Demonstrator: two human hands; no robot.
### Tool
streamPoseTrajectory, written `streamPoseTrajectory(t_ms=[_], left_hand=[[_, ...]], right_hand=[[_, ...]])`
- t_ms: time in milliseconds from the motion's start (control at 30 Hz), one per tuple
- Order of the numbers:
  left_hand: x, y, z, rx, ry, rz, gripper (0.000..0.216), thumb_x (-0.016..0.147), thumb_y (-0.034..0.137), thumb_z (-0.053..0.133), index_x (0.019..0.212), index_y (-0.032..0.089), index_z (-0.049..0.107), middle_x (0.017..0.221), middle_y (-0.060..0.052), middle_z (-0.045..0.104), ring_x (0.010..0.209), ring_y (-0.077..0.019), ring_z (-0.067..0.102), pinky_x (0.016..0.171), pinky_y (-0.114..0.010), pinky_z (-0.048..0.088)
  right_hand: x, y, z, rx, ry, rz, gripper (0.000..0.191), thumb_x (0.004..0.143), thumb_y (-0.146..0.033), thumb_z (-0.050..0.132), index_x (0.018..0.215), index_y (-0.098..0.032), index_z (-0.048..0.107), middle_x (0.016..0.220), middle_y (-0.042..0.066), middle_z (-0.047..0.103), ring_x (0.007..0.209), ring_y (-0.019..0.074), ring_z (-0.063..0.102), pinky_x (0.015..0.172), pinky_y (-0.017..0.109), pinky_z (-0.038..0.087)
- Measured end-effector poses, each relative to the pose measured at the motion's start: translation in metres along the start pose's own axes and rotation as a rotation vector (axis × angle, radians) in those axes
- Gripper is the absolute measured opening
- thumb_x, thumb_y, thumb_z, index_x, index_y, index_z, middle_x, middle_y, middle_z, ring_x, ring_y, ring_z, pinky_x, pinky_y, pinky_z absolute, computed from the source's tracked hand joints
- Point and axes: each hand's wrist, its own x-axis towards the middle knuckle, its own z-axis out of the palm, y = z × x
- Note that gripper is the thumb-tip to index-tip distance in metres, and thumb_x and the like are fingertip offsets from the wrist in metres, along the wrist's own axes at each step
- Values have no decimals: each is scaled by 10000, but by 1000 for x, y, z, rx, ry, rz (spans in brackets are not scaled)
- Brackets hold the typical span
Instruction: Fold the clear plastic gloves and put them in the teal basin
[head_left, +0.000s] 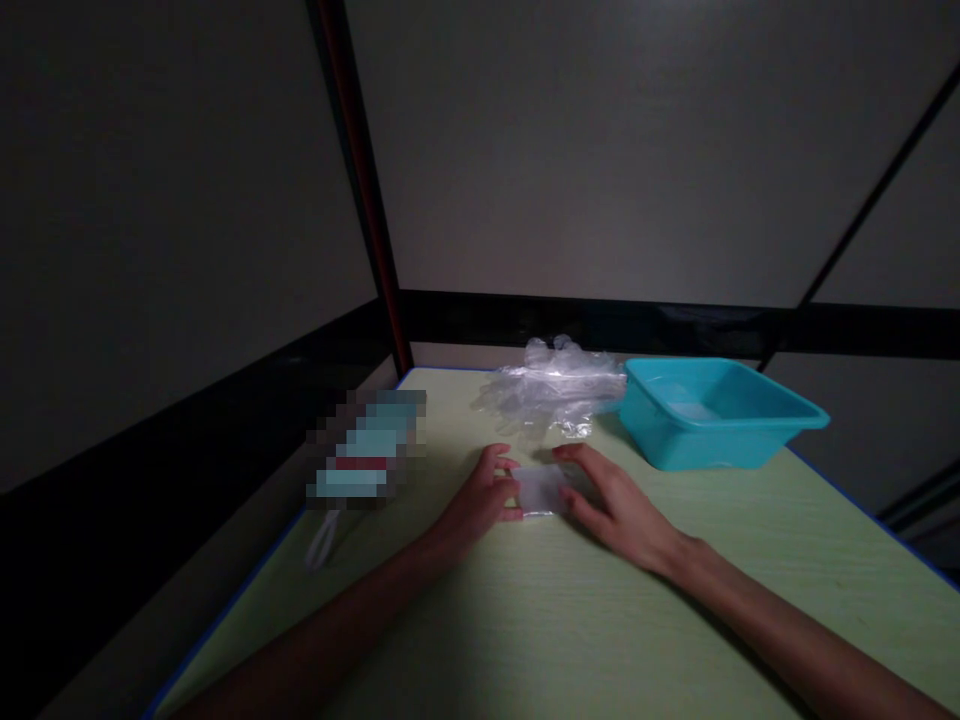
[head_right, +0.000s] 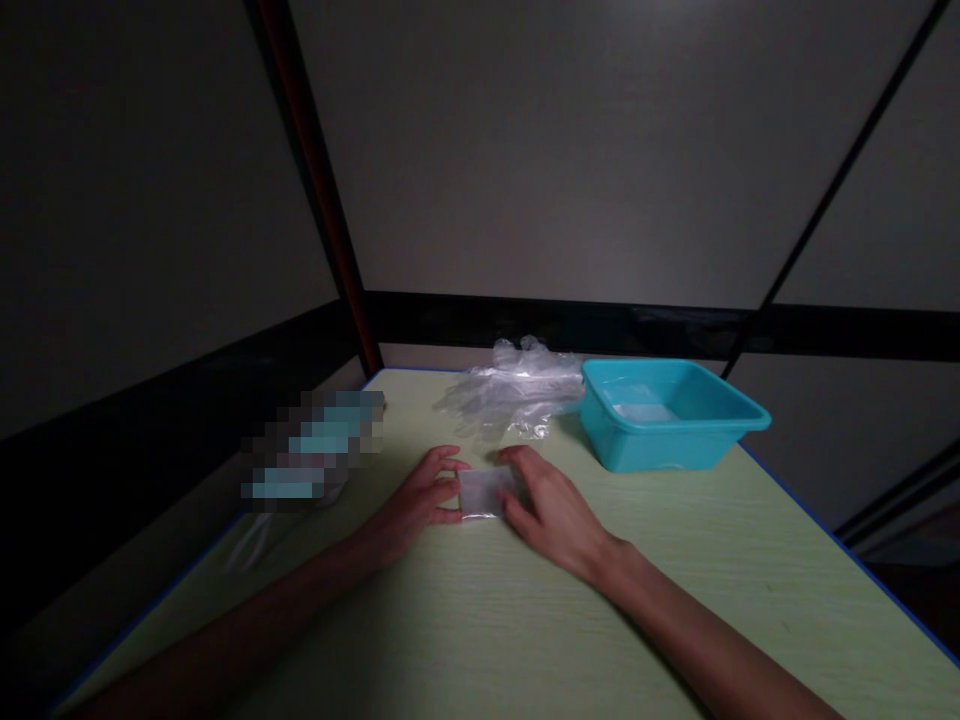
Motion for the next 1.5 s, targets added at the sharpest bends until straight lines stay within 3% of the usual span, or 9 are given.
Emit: streamPoseTrajectory(t_ms=[100, 233, 600, 733, 833, 1133, 1500], left_hand=[[2, 2, 0, 12, -17, -5, 356, 746, 150, 426, 1082, 202, 319, 1126, -75, 374, 963, -171, 482, 670, -262, 496], [2, 3, 0, 23, -25, -15, 350, 746, 170, 442, 1077, 210, 333, 1134, -68, 384, 968, -174, 489, 678, -271, 493], [-1, 4, -13, 10, 15, 22, 368, 702, 188, 511, 1036, 202, 357, 1121, -86, 366, 946, -192, 491, 659, -316, 506], [1, -5, -18, 311, 181, 287, 305, 719, 134, 439, 1015, 195, 394, 1111, -76, 420, 886, -177, 512, 719, -354, 477], [0, -12, -16, 465, 232, 431, 306, 715, 62, 390, 988, 195, 417, 1075, -56, 470, 872, -159, 527, 808, -360, 430], [13, -19, -11, 436, 297, 411, 355, 666, 32, 457, 975, 191, 385, 980, -15, 483, 574, -59, 521, 600, -219, 440], [27, -16, -9, 419, 332, 411, 476, 593, 7, 536, 996, 189, 362, 882, 23, 476, 507, -35, 515, 519, -175, 433]], right_hand=[[-5, -6, 9, -185, -213, -116, 575, 838, -384, 419, 1308, -96, 253, 1358, 167, 303, 1251, 243, 262, 1019, 448, 219], [-9, -3, 18, -301, -344, -130, 701, 846, -522, 320, 1346, -52, 176, 1394, 190, 178, 1296, 229, 114, 1048, 444, 138], [-8, -6, 20, -377, -340, -81, 722, 843, -562, 264, 1338, -38, 218, 1391, 187, 167, 1289, 246, 128, 1049, 442, 151], [-9, -4, 22, -395, -305, -68, 734, 840, -566, 268, 1338, -29, 215, 1391, 184, 173, 1289, 251, 133, 1048, 437, 162], [-10, -3, 23, -414, -286, -70, 726, 840, -552, 288, 1345, -38, 197, 1393, 183, 180, 1289, 248, 139, 1043, 436, 176], [-10, -6, 21, -425, -250, -124, 667, 856, -518, 291, 1340, -63, 230, 1396, 162, 191, 1290, 234, 147, 1045, 442, 171], [-10, -9, 19, -443, -274, -102, 652, 869, -508, 256, 1342, -61, 223, 1403, 140, 182, 1292, 221, 143, 1051, 429, 161]])
